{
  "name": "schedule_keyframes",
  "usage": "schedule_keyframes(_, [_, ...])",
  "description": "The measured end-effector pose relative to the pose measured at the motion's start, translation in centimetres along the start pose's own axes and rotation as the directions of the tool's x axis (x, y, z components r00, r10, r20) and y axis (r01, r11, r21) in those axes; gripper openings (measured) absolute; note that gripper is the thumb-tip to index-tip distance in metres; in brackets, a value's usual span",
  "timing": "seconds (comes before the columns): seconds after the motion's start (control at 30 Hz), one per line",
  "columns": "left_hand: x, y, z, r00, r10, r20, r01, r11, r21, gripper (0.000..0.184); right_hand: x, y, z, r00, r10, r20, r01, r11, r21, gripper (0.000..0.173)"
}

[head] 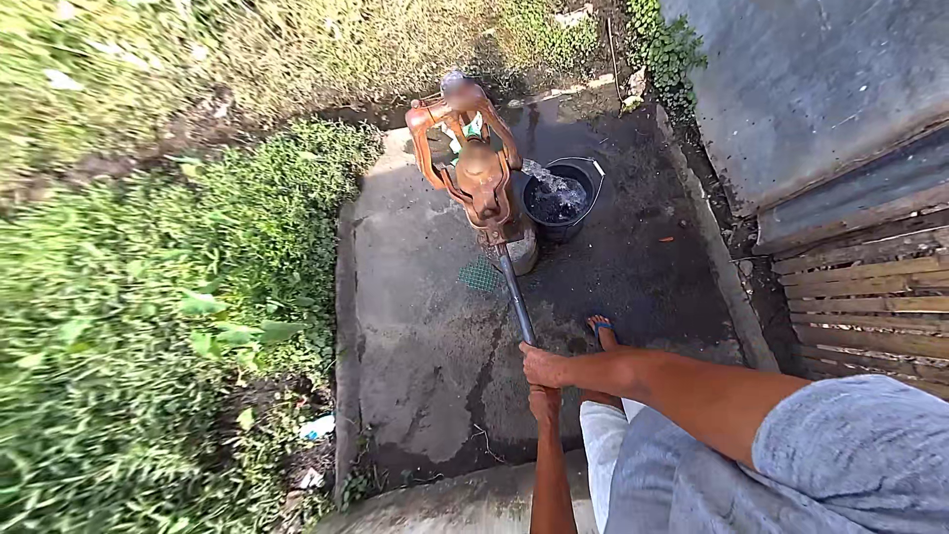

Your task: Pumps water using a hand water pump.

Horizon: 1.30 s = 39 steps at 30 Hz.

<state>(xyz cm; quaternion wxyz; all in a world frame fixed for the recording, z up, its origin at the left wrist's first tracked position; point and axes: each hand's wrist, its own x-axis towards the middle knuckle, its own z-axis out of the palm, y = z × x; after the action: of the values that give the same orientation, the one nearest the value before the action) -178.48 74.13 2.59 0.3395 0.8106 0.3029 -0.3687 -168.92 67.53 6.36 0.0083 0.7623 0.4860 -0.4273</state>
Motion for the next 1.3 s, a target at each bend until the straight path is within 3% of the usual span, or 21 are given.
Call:
schedule_keyframes(0.07, [-3.4, 0.1, -1.9, 0.996, 0.029, 0.084, -0.02, 0.994, -0.109, 0.033, -2.8, -1.2, -1.3, 0.992, -0.091, -0.09, 0.086, 0.994, -0.062, 0.023])
schedule_keyframes(0.2, [-15.6, 3.0, -9.2, 0.977, 0.132, 0.166, -0.048, 0.9, -0.434, 0.013, -11.2, -5.3, -9.0, 0.962, -0.183, -0.202, 0.161, 0.98, -0.121, 0.018])
schedule_keyframes(0.27, [-19.6, 5.6, -12.1, 0.969, 0.192, 0.159, -0.107, 0.895, -0.432, 0.012, -14.4, -5.9, -12.4, 0.961, -0.189, -0.204, 0.166, 0.978, -0.123, 0.024])
schedule_keyframes(0.33, [-20.5, 6.9, -13.4, 0.966, 0.227, 0.126, -0.172, 0.922, -0.347, 0.015, -15.6, -5.9, -14.0, 0.963, -0.187, -0.194, 0.168, 0.979, -0.112, 0.026])
schedule_keyframes(0.4, [-18.1, 6.3, -12.4, 0.975, 0.219, 0.019, -0.214, 0.967, -0.14, 0.019, -13.8, -5.6, -12.7, 0.965, -0.175, -0.196, 0.156, 0.982, -0.11, 0.021])
schedule_keyframes(0.5, [-13.9, 4.8, -9.9, 0.984, 0.115, -0.138, -0.094, 0.984, 0.148, 0.032, -8.9, -5.3, -9.5, 0.974, -0.148, -0.171, 0.136, 0.987, -0.082, 0.017])
schedule_keyframes(0.73, [-6.6, 2.1, -5.4, 0.975, 0.022, -0.221, 0.058, 0.936, 0.348, 0.033, -2.5, -3.0, -5.0, 0.987, -0.115, -0.11, 0.105, 0.99, -0.093, 0.02])
schedule_keyframes(0.83, [-1.6, 0.1, -2.1, 0.981, 0.011, -0.196, 0.037, 0.97, 0.241, 0.043, 0.3, -1.4, -1.7, 0.993, -0.067, -0.094, 0.059, 0.995, -0.081, 0.024])
schedule_keyframes(0.93, [1.7, -2.4, 1.2, 0.985, 0.116, -0.126, -0.144, 0.959, -0.245, 0.048, 0.5, -0.1, 0.9, 0.982, -0.142, -0.126, 0.154, 0.984, 0.091, 0.034])
schedule_keyframes(1.0, [-0.3, -2.7, 0.6, 0.985, 0.152, -0.078, -0.17, 0.909, -0.381, 0.04, -2.4, -0.2, 2.3, 0.912, -0.229, -0.339, 0.296, 0.941, 0.162, 0.041])
schedule_keyframes(1.03, [-1.8, -2.2, -0.5, 0.982, 0.176, -0.063, -0.187, 0.898, -0.4, 0.028, -4.7, 0.2, 2.6, 0.831, -0.225, -0.508, 0.354, 0.919, 0.173, 0.043])
schedule_keyframes(1.07, [-4.0, -1.3, -2.2, 0.986, 0.167, 0.004, -0.15, 0.896, -0.418, 0.015, -7.4, 0.6, 2.8, 0.738, -0.176, -0.652, 0.373, 0.911, 0.176, 0.043])
schedule_keyframes(1.1, [-6.7, -0.2, -4.2, 0.987, 0.123, 0.101, -0.066, 0.895, -0.441, 0.014, -10.2, 1.3, 3.2, 0.642, -0.085, -0.762, 0.338, 0.924, 0.181, 0.038])
schedule_keyframes(1.13, [-9.8, 0.8, -6.3, 0.979, 0.103, 0.177, -0.008, 0.883, -0.468, 0.015, -13.3, 2.3, 3.5, 0.627, 0.043, -0.778, 0.255, 0.932, 0.257, 0.032])
schedule_keyframes(1.17, [-12.8, 1.8, -8.2, 0.97, 0.109, 0.216, 0.011, 0.872, -0.49, 0.015, -16.3, 3.9, 4.0, 0.679, 0.19, -0.71, 0.133, 0.918, 0.373, 0.029])
schedule_keyframes(1.2, [-15.5, 2.7, -10.1, 0.962, 0.143, 0.231, -0.006, 0.861, -0.509, 0.016, -19.3, 6.0, 4.6, 0.771, 0.34, -0.538, -0.02, 0.857, 0.514, 0.031])
schedule_keyframes(1.23, [-17.6, 3.7, -11.9, 0.951, 0.191, 0.244, -0.037, 0.852, -0.522, 0.019, -21.7, 8.6, 5.6, 0.818, 0.471, -0.332, -0.191, 0.765, 0.615, 0.033])
schedule_keyframes(1.3, [-20.4, 5.8, -14.6, 0.92, 0.263, 0.289, -0.08, 0.851, -0.519, 0.033, -25.8, 13.5, 9.9, 0.754, 0.654, 0.058, -0.523, 0.545, 0.656, 0.035])
